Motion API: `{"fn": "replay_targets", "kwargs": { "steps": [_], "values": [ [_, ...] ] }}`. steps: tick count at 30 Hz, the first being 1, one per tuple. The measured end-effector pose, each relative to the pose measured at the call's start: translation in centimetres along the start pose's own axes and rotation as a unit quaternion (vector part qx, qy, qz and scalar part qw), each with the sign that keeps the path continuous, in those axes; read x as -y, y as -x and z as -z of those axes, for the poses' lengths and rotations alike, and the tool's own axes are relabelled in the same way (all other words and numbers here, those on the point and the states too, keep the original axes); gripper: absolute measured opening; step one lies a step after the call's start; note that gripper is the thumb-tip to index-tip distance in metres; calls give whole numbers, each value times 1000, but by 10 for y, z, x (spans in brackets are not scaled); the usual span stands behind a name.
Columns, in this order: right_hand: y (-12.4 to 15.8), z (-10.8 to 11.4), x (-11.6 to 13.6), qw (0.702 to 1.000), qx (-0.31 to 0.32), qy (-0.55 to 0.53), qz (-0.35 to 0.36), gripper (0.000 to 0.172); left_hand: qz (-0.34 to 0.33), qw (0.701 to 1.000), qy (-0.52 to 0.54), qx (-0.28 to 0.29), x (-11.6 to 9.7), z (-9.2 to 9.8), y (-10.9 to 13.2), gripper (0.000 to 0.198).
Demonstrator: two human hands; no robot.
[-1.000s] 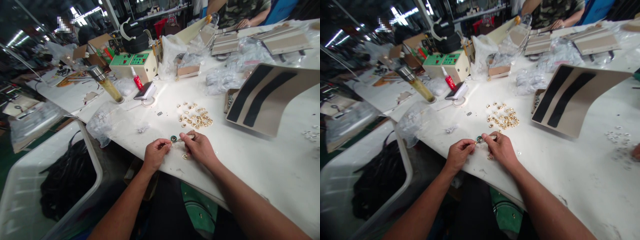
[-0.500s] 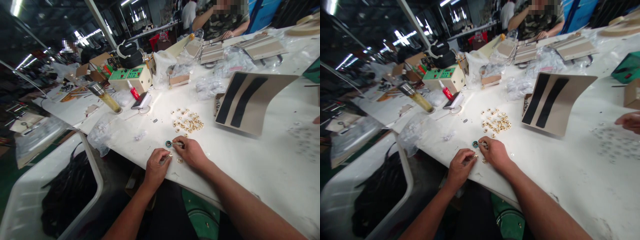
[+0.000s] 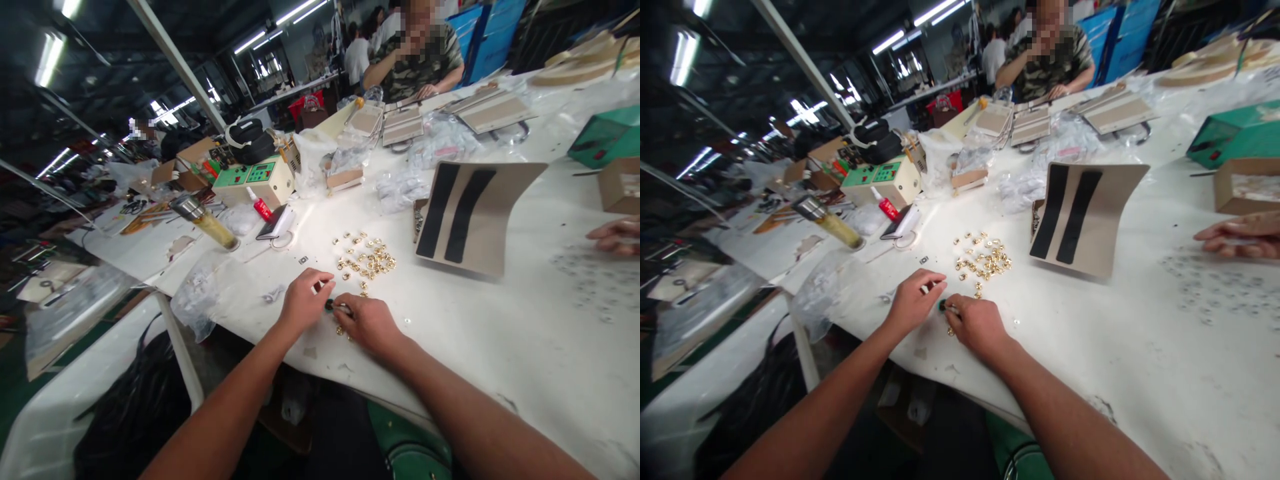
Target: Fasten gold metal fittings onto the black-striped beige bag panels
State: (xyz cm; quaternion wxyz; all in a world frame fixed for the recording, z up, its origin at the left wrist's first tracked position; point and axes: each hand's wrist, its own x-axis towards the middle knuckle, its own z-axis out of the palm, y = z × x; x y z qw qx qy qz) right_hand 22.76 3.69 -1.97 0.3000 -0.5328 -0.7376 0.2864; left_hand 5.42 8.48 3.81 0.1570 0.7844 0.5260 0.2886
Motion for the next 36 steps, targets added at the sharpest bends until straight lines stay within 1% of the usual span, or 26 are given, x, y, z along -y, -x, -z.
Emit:
{"fn": "replay_targets", "kwargs": {
  "steps": [2, 4, 5, 7, 9, 12, 17, 19, 21, 23, 25, 26, 28, 30, 31, 33, 34, 36],
  "values": [
    [0, 1, 2, 1000, 2, 1, 0, 19, -31, 994, -32, 98, -5, -8, -24, 13],
    [0, 3, 3, 1000, 3, 2, -2, 19, -72, 978, -64, 184, -9, -17, -45, 13],
    [0, 3, 3, 1000, 4, 2, -3, 19, -96, 969, -76, 216, -11, -21, -54, 14],
    [-1, 4, 4, 1000, 4, 1, -6, 16, -137, 951, -93, 261, -12, -29, -69, 18],
    [-1, 4, 4, 1000, 5, 0, -6, 14, -161, 939, -95, 287, -11, -35, -78, 24],
    [0, 4, 4, 1000, 5, -5, -4, 13, -176, 931, -86, 307, -10, -40, -84, 30],
    [1, 0, 1, 1000, 0, -29, 2, 13, -180, 929, -67, 316, -9, -43, -85, 24],
    [2, -2, -1, 999, -12, -43, 6, 15, -171, 934, -60, 308, -9, -43, -86, 19],
    [2, -3, -2, 998, -22, -51, 7, 17, -154, 944, -52, 287, -8, -40, -86, 16],
    [2, -4, -3, 999, -18, -51, 5, 18, -132, 956, -44, 258, -4, -32, -82, 15],
    [3, -5, -3, 998, -10, -54, -2, 18, -96, 972, -22, 214, 1, -19, -71, 16],
    [3, -5, -3, 998, -13, -65, -8, 18, -70, 981, 0, 181, 4, -11, -61, 16],
    [4, -4, -1, 992, -31, -114, -33, 18, -3, 994, 59, 90, 12, 3, -35, 16],
    [4, -2, 3, 978, -37, -194, -73, 24, 66, 992, 111, -4, 21, 11, -2, 16],
    [4, -1, 5, 965, -32, -242, -97, 29, 96, 987, 127, -37, 24, 13, 16, 17],
    [4, 4, 10, 934, -21, -328, -140, 42, 148, 974, 154, -78, 30, 10, 49, 20],
    [4, 6, 13, 920, -21, -359, -153, 47, 165, 969, 164, -86, 32, 6, 63, 20],
    [4, 9, 16, 905, -28, -393, -162, 53, 176, 964, 175, -93, 32, -3, 83, 18]
  ]
}}
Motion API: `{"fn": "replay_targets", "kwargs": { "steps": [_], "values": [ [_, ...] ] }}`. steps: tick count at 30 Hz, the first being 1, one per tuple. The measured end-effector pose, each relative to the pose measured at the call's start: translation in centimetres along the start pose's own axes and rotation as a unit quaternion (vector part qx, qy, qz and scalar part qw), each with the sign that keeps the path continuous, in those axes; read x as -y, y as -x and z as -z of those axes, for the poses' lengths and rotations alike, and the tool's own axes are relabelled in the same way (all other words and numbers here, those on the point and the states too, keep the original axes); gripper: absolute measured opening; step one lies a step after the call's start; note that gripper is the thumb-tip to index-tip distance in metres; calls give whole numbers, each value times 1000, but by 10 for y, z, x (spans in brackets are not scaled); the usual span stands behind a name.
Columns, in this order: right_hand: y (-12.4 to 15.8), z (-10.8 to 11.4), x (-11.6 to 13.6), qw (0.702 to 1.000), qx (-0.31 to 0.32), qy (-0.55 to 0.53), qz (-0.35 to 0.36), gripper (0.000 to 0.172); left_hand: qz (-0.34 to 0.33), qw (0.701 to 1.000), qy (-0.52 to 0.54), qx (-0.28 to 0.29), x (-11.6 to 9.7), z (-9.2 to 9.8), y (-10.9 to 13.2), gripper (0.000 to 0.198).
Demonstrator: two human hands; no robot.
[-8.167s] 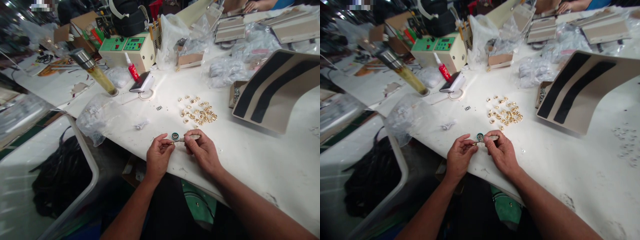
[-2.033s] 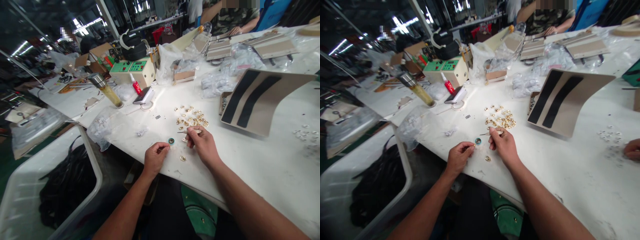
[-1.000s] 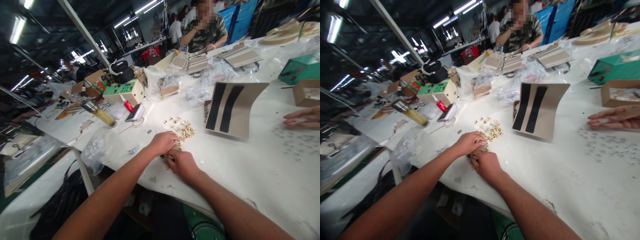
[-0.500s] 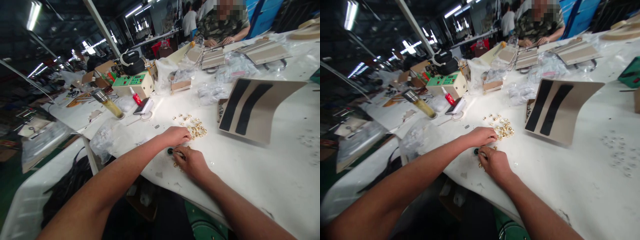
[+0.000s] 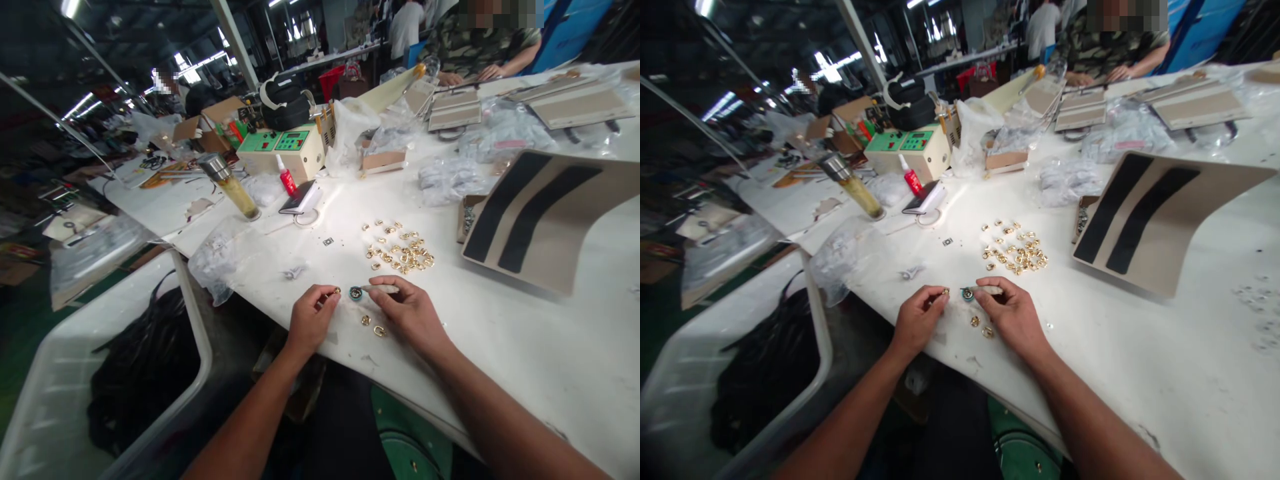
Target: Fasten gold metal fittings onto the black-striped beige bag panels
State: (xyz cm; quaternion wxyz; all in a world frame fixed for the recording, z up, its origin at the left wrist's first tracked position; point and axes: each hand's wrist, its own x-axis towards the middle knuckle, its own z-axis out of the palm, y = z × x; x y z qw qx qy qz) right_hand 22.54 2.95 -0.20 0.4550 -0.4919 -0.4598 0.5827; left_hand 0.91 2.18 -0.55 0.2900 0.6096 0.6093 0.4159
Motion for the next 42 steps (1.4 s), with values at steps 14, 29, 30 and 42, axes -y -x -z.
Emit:
{"fn": "replay_targets", "kwargs": {
  "steps": [14, 29, 30, 42],
  "values": [
    [1, -7, -7, 998, 21, -5, 52, 42, -65, 997, -32, 14, 6, -12, 13, 14],
    [2, -8, -7, 994, 33, 77, 77, 33, -103, 994, -48, 5, 5, -14, 14, 14],
    [2, -8, -6, 993, 34, 82, 73, 33, -110, 993, -51, 4, 5, -14, 14, 14],
    [-18, 34, 11, 960, -222, -156, 76, 28, -158, 975, -152, 32, 4, -14, 15, 21]
  ]
}}
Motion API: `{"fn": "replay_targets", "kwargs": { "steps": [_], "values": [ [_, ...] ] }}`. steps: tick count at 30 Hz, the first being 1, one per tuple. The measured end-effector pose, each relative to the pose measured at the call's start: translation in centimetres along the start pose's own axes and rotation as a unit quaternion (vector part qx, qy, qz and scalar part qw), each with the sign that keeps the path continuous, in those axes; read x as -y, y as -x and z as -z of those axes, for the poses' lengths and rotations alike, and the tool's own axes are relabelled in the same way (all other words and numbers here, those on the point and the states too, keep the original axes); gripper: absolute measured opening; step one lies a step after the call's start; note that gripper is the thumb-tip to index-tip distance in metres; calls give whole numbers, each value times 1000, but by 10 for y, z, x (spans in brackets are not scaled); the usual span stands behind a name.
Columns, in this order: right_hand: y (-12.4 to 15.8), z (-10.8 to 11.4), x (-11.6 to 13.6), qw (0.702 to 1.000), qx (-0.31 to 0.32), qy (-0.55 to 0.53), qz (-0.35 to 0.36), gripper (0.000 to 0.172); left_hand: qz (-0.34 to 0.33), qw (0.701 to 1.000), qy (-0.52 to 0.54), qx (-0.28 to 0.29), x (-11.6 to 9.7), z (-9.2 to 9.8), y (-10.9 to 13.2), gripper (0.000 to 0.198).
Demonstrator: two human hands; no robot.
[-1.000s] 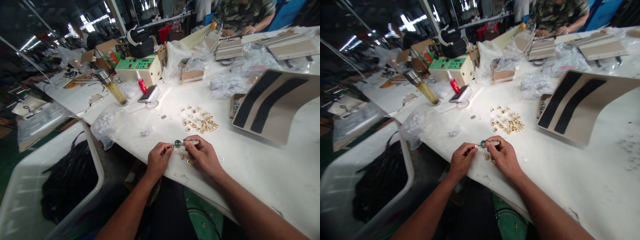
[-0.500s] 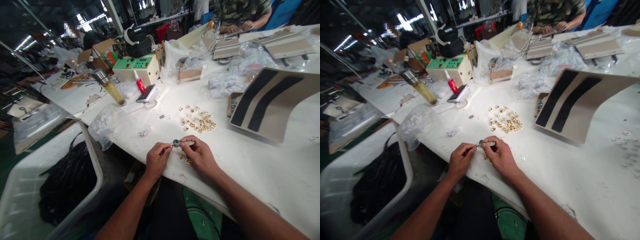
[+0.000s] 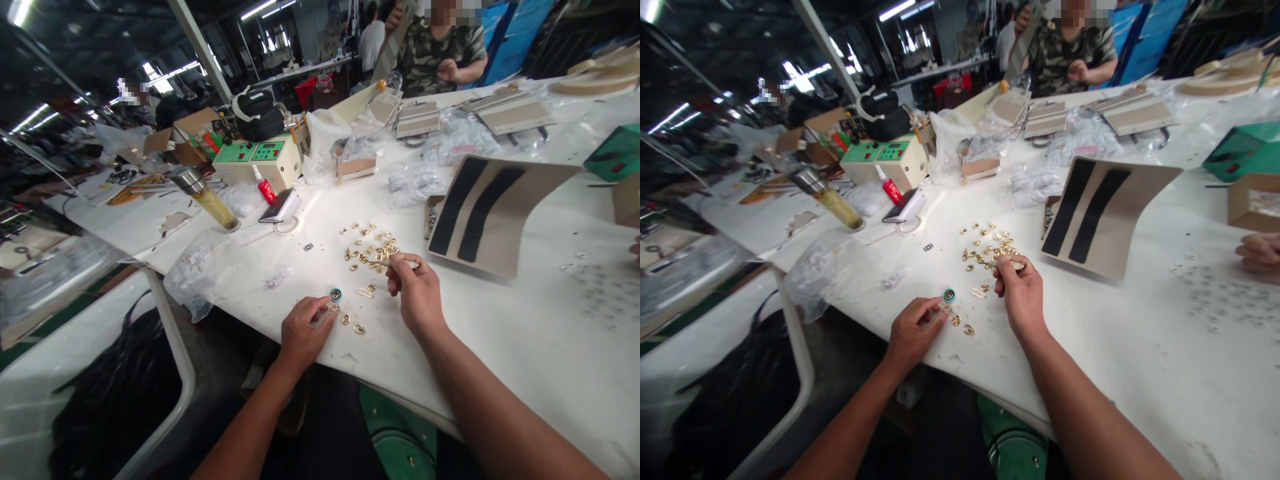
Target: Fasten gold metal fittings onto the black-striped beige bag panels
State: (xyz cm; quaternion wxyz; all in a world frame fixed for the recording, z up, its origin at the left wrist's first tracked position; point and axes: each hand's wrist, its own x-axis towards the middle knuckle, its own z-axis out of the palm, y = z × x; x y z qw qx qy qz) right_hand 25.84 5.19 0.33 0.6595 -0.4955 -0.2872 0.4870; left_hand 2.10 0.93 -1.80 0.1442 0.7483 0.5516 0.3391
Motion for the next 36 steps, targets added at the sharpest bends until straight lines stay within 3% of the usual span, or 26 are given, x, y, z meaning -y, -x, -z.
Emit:
{"fn": "replay_targets", "kwargs": {
  "steps": [2, 5, 13, 17, 22, 24, 27, 30, 34, 36],
  "values": [
    [-7, 3, 0, 999, -15, -40, -12, 27, -23, 1000, -19, 8, -7, 4, -5, 27],
    [-11, 3, 1, 997, -25, -68, -19, 27, -72, 995, -62, 26, -23, 3, -21, 21],
    [-17, 5, 6, 991, -47, -121, -21, 28, -127, 940, -213, 235, -67, -38, -94, 12],
    [-21, 6, 9, 990, -50, -127, -21, 27, -142, 924, -225, 276, -71, -44, -113, 17],
    [-23, 2, 13, 992, -45, -116, -19, 27, -146, 929, -221, 260, -68, -44, -120, 19],
    [-22, 2, 14, 993, -46, -109, -19, 27, -133, 944, -180, 243, -67, -45, -120, 19],
    [-21, 4, 12, 994, -47, -100, -21, 29, -58, 978, -31, 198, -64, -43, -123, 16],
    [-19, 5, 10, 996, -32, -78, -31, 29, 25, 989, 51, 138, -52, -32, -124, 13],
    [-10, 2, 6, 997, 57, -12, -59, 29, 139, 980, 122, 76, -31, -3, -109, 27],
    [-4, -3, 2, 990, 117, 23, -79, 32, 192, 961, 193, 48, -24, 13, -94, 31]
  ]
}}
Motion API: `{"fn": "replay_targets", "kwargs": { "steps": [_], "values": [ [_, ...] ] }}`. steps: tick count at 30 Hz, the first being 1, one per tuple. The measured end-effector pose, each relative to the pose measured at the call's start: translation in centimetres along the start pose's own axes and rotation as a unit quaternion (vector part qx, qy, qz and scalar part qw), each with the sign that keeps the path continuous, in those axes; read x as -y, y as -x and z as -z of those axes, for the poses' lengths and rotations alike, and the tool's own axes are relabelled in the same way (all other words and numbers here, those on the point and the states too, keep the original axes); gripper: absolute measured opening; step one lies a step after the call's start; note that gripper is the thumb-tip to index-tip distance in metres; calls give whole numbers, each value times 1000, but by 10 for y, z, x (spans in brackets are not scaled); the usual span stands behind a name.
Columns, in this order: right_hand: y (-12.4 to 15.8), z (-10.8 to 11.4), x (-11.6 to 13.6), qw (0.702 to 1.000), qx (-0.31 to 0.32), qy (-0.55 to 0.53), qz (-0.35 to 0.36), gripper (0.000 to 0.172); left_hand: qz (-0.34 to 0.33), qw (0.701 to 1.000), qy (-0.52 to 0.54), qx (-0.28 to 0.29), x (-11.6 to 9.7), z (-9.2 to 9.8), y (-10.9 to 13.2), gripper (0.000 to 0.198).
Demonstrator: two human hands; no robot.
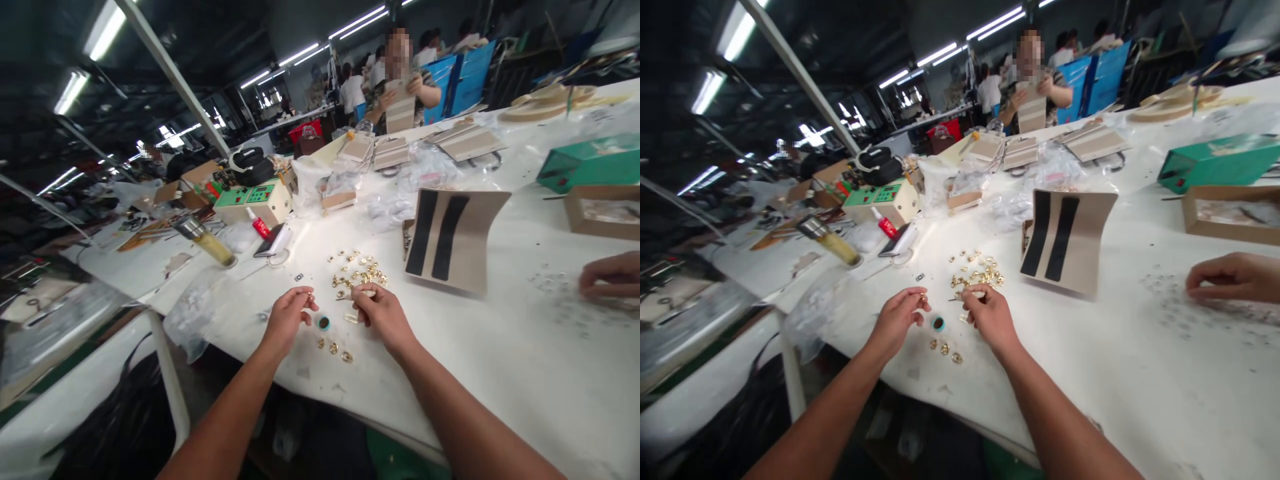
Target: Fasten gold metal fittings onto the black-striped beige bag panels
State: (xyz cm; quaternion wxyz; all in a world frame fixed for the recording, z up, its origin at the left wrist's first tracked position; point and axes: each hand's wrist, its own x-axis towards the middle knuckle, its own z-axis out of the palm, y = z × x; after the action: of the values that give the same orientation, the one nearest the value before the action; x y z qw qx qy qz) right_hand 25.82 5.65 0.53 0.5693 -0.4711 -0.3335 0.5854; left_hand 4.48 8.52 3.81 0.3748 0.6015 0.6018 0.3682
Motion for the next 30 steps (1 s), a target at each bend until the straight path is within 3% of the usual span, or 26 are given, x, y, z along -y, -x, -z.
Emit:
{"fn": "replay_targets", "kwargs": {
  "steps": [2, 5, 9, 15, 30],
  "values": [
    [4, -6, -8, 997, 55, 53, -14, 35, 68, 987, 147, -21, 7, 12, 18, 29],
    [10, -12, -20, 981, 111, 161, 4, 34, 162, 929, 329, -43, 16, 20, 41, 36],
    [14, -15, -29, 958, 109, 261, 54, 33, 199, 896, 395, -38, 23, 19, 58, 34],
    [14, -15, -34, 930, 97, 341, 95, 24, 239, 844, 480, -18, 24, 18, 61, 22],
    [14, -14, -38, 929, 74, 344, 110, 24, 214, 874, 432, -58, 34, 10, 65, 42]
  ]
}}
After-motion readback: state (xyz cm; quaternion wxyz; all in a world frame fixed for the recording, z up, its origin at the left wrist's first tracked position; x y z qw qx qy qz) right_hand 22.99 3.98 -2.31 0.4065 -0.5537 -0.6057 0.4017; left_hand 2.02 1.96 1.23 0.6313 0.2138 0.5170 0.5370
